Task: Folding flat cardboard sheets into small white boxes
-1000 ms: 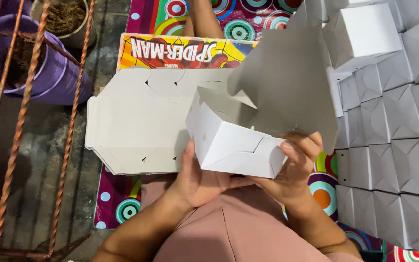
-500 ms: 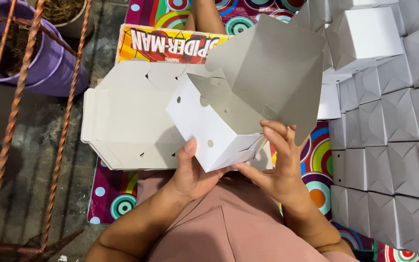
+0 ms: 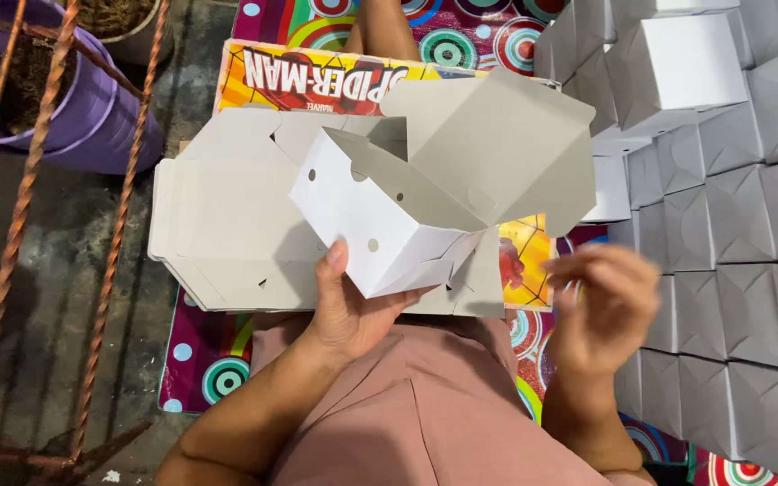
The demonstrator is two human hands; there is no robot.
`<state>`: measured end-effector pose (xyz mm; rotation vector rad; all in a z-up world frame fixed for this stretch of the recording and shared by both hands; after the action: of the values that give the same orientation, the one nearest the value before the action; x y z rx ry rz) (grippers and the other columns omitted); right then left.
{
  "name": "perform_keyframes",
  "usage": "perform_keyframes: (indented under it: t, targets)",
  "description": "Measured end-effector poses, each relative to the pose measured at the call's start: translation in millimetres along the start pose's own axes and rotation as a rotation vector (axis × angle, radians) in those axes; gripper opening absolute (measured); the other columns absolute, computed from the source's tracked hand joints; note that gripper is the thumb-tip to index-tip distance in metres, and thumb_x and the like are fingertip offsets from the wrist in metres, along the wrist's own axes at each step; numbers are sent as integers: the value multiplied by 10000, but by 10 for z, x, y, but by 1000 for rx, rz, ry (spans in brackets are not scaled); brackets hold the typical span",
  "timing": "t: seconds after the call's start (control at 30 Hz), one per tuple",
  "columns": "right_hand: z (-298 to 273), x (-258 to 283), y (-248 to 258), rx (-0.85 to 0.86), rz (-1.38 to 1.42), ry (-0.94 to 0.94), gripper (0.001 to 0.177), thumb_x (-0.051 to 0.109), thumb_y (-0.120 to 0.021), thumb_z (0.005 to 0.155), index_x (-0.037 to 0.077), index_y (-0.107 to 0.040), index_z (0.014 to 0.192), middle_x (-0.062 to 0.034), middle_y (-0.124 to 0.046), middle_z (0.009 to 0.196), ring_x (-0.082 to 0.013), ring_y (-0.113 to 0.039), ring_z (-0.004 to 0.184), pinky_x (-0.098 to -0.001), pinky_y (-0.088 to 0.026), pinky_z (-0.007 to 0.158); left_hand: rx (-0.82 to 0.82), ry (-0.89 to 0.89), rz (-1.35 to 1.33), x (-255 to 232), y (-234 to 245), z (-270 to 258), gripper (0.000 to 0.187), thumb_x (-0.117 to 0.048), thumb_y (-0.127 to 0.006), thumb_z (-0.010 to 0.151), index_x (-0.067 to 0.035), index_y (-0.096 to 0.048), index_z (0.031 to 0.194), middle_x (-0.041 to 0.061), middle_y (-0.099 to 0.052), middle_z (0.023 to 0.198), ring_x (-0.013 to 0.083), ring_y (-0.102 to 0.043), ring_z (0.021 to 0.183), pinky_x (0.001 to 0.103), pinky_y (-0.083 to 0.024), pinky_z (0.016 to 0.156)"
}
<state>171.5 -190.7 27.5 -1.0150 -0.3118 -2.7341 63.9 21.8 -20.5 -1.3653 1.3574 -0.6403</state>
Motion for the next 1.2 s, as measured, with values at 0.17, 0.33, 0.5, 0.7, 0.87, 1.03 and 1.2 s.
perform_keyframes:
  t: [0.17,0.33,0.5,0.7,0.87,1.03,1.2]
  targets:
    - [245,-424,51,125,85,-200,600,316,-581,1078,204,-296,1594,-121,-201,1741,-265,-308,1444,-415,-428,1116,70,118,76,99,189,31,868,-601,-716,737,-208,-459,1468,94,-585,1403,340,-573,1274,555,-520,991]
    - [497,-232,-250,341,156,-181,363,407,-592,1075,248,-499,1389,-251,-167,1755,-345,-159,1697,-504,-277,1374,45,165,133,190,291,30,823,-628,-716,731,-200,-515,1404,74,-630,1332,311,-605,1230,529,-528,965]
    - [426,-119,-365,481,12,-114,359,179,-799,931,193,-614,1238,-280,-18,1760,-336,-329,1636,-398,-457,1253,37,135,121,189,257,32,800,-590,-699,788,-152,-501,1428,84,-609,1328,316,-602,1220,518,-565,916]
    - [431,69,-555,494,-159,83,346,133,-833,990,145,-625,1266,-265,-207,1707,-436,-615,1249,-448,-519,923,59,121,147,219,256,34,816,-571,-714,796,-159,-472,1458,81,-603,1336,300,-601,1213,506,-577,899]
    - [405,190,-639,460,-210,70,410,150,-879,931,150,-630,1257,-295,-299,1644,-420,-539,1406,-497,-540,1149,119,122,146,262,266,25,853,-597,-724,810,-143,-463,1483,87,-623,1332,261,-623,1174,420,-563,883]
    - [449,272,-681,462,-194,112,384,138,-845,943,144,-607,1245,-299,-485,1495,-388,-530,1262,-461,-513,1015,209,99,215,145,-41,-34,906,-627,-688,816,-88,-452,1504,145,-585,1448,316,-582,1307,463,-504,1017]
    - [381,210,-661,485,-102,39,768,258,-888,868,219,-413,1470,-235,-548,1496,-277,-558,1253,-367,-460,1074,126,169,207,254,197,-6,857,-642,-682,805,-144,-464,1467,102,-609,1349,287,-612,1195,460,-552,903]
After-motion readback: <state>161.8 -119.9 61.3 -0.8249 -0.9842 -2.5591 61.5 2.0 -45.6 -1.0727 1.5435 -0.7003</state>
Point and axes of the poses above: each hand's wrist, its own z-axis towards the middle knuckle, its own y-axis out of the back of the hand, x = y × z, the point moved 7 cm from there along z, towards the middle knuckle
